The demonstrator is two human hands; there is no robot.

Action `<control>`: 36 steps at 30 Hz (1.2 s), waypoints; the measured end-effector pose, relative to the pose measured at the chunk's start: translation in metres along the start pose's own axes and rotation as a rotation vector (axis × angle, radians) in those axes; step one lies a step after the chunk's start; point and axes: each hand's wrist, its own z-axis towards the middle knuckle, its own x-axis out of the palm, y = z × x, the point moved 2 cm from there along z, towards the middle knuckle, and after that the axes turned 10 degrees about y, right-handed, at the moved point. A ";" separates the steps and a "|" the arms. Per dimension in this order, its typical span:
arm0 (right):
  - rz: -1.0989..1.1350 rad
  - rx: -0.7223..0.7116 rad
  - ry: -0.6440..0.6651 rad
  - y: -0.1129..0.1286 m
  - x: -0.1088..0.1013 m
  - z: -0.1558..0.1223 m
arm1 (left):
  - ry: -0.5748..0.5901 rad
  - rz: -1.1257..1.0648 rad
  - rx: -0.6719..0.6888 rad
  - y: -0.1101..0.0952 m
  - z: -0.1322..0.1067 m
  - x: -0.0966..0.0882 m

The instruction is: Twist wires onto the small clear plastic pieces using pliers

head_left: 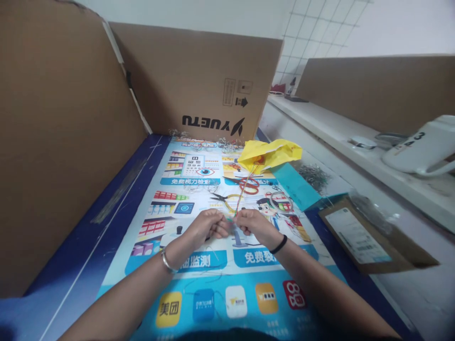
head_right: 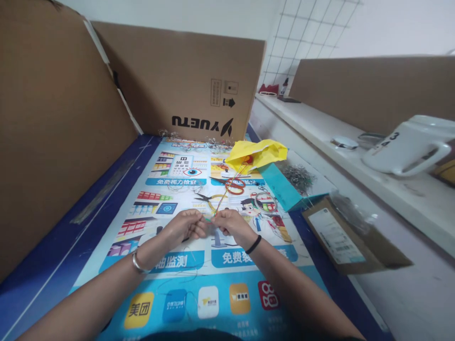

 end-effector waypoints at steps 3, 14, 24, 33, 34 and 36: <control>-0.009 -0.007 0.005 -0.001 0.005 -0.005 | -0.073 -0.025 0.044 -0.003 -0.001 -0.002; -0.134 -0.213 -0.101 0.000 0.021 0.001 | -0.028 -0.098 -0.064 0.005 -0.005 0.015; -0.179 -0.267 -0.249 -0.004 0.021 0.001 | 0.031 -0.275 -0.088 0.006 -0.006 0.017; -0.133 -0.311 -0.302 -0.009 0.023 0.000 | 0.098 -0.404 -0.049 0.013 -0.003 0.016; -0.128 -0.315 -0.304 -0.009 0.023 0.000 | 0.105 -0.403 -0.049 0.013 -0.003 0.016; -0.123 -0.321 -0.311 -0.009 0.023 0.000 | 0.116 -0.397 -0.048 0.013 -0.003 0.017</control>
